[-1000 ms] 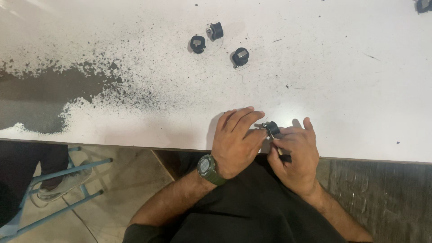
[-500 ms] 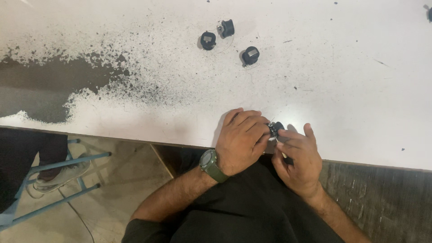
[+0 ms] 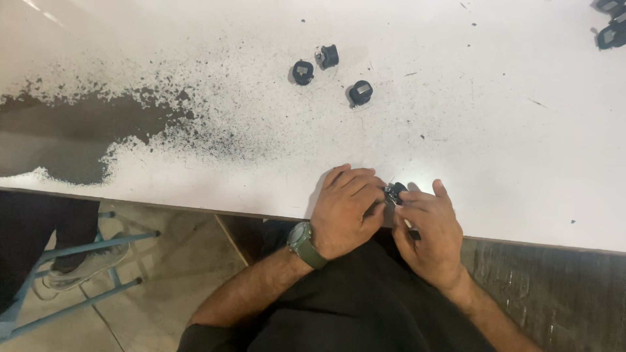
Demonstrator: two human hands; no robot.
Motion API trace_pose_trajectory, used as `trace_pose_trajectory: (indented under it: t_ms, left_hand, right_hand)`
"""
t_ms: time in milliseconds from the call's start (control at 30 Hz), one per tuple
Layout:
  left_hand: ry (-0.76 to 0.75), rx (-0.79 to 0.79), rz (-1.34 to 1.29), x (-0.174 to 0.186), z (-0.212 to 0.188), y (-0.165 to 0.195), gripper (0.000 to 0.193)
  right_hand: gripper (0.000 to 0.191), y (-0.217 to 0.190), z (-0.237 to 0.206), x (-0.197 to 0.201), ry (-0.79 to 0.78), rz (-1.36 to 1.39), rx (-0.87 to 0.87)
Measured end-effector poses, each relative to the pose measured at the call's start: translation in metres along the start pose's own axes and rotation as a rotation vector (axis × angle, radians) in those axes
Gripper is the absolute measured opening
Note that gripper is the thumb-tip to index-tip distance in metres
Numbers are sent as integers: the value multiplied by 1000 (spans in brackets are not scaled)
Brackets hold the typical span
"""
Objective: The person sits at a white workbench and assembles small black plastic wheel-like components, fitting parts together by hand and using a small hand tool to work on each unit. Finished assemblies are set aside on the table as the person picks up the next unfinished part and repeats the process.
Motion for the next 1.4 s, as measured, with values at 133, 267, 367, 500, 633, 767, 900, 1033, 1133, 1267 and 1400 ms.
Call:
trace_pose_trajectory:
  t_ms: [133,267,367,500,633,767,900,1033,1133,1267,1400]
  left_hand:
    - [-2,43,-37,5,4,-1,17]
    - [-30,46,-103,8,7,-1,34]
    - [-53,46,-75,7,8,1,31]
    - [25,-45,15,12,10,10,14]
    - [38,-124,58,13,10,16,14]
    - [19,-147,105,12,9,16,14]
    - [-27,-197,135,8,5,19,18]
    - [-19,-273,89,9,5,29,22]
    - [-10,-142,41,10,14,26,15]
    - [-37,17,-73,14,22,17,13]
    - [-68,29,-86,19,17,13,13]
  right_hand:
    - [24,5,6,18,73,-54,16]
    - [33,19,9,17,-39,-121,-146]
    - [49,21,10,2,-163,-190,-161]
    - [38,25,6,1,-145,-208,-197]
    - [39,25,2,0,-134,-201,-173]
    - [40,28,0,-1,-136,-199,-182]
    - [39,28,-1,0,-121,-190,-187]
    - [40,26,1,0,-149,-178,-162]
    - [41,24,2,0,-159,-174,-134]
    - [39,25,2,-1,-160,-164,-156]
    - [39,25,2,1,-135,-159,-168]
Point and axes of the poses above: each hand's wrist, its own z-axis towards the middle knuckle, its own x-axis out of the back of the hand, y = z × x, the point moved 7 cm from there along z, towards the middle knuckle, and after that the axes turned 11 degrees about x, right-handed, at the moved point
